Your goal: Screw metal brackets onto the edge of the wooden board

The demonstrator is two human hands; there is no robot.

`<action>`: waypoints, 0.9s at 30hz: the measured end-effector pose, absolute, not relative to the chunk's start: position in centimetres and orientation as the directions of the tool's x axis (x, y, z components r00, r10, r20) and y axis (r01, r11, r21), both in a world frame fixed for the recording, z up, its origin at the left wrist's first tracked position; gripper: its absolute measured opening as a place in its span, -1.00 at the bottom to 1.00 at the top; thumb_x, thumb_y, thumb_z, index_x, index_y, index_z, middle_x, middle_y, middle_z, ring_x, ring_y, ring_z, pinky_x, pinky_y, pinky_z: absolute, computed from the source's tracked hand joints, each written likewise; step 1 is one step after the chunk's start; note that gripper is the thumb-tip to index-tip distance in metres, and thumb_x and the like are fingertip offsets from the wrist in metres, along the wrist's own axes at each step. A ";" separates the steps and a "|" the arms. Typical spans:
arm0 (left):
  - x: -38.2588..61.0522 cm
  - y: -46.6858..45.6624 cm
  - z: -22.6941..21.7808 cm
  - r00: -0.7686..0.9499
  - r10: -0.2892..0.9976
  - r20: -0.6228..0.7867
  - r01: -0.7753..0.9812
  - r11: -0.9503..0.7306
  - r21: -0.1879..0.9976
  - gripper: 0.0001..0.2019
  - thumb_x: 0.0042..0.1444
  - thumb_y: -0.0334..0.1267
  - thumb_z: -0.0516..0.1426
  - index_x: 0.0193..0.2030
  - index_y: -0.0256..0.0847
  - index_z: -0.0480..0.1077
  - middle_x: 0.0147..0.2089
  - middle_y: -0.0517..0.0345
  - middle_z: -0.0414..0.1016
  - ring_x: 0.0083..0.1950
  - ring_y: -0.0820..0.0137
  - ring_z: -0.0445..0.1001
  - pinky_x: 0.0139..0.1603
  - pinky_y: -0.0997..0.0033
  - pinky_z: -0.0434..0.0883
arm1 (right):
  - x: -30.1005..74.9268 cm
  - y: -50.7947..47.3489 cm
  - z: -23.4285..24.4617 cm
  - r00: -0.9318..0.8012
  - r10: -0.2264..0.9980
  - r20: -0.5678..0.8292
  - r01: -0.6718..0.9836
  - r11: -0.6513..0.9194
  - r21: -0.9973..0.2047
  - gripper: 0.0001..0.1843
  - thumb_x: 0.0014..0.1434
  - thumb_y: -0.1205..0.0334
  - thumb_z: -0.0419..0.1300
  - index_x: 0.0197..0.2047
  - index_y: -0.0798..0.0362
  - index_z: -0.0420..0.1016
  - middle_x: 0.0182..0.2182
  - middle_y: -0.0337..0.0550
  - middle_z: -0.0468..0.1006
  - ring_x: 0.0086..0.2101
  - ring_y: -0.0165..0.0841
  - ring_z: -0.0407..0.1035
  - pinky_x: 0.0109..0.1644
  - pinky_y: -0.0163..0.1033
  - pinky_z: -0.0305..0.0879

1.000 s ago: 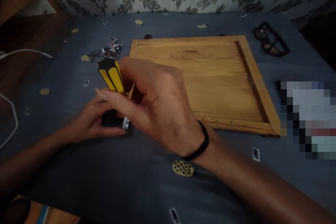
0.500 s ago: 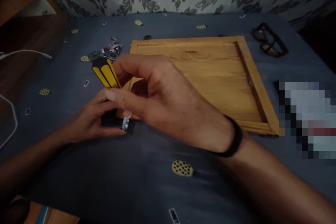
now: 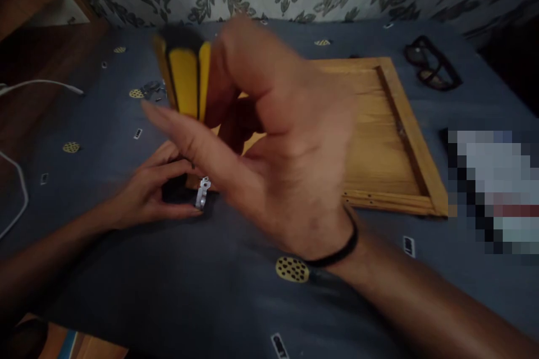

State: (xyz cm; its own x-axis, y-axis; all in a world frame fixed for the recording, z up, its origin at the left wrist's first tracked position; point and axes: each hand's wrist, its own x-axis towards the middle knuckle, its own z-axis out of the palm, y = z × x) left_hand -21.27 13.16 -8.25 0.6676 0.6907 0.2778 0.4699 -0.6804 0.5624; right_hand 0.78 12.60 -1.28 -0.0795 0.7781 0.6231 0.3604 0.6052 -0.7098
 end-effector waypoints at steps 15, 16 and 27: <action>-20.8 13.1 -7.9 0.680 0.680 0.275 0.461 -0.688 0.561 -0.59 0.15 0.01 0.33 0.07 -0.10 0.46 0.08 0.00 0.47 0.11 0.14 0.43 0.13 0.07 0.42 | 1.4 13.5 -2.4 -0.290 0.774 0.562 0.365 0.633 -0.683 -0.52 0.19 0.04 0.40 -0.46 -0.06 0.14 -0.51 -0.37 0.39 -0.55 -0.48 0.27 -0.49 -0.31 0.25; -20.9 13.1 -7.9 0.680 0.679 0.276 0.458 -0.688 0.563 -0.59 0.15 0.00 0.34 0.07 -0.10 0.46 0.09 0.00 0.47 0.11 0.13 0.43 0.13 0.06 0.42 | 1.4 13.5 -2.3 -0.289 0.778 0.558 0.358 0.628 -0.691 -0.52 0.19 0.05 0.40 -0.46 -0.06 0.15 -0.52 -0.37 0.38 -0.55 -0.47 0.26 -0.49 -0.30 0.25; -21.0 13.1 -7.8 0.682 0.689 0.245 0.478 -0.674 0.563 -0.58 0.16 0.05 0.32 0.08 -0.08 0.46 0.10 0.01 0.47 0.14 0.13 0.42 0.18 0.02 0.41 | 1.5 13.0 -2.3 -0.282 0.781 0.557 0.397 0.624 -0.674 -0.49 0.23 0.07 0.37 -0.46 -0.06 0.06 -0.50 -0.36 0.43 -0.54 -0.46 0.30 -0.48 -0.29 0.28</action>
State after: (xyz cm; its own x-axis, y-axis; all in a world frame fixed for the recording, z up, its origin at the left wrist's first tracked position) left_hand -20.97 13.10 -7.81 0.6821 0.6889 0.2451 0.4780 -0.6738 0.5635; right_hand 1.45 13.05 -2.26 -0.2822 0.7811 0.5570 0.3965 0.6237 -0.6737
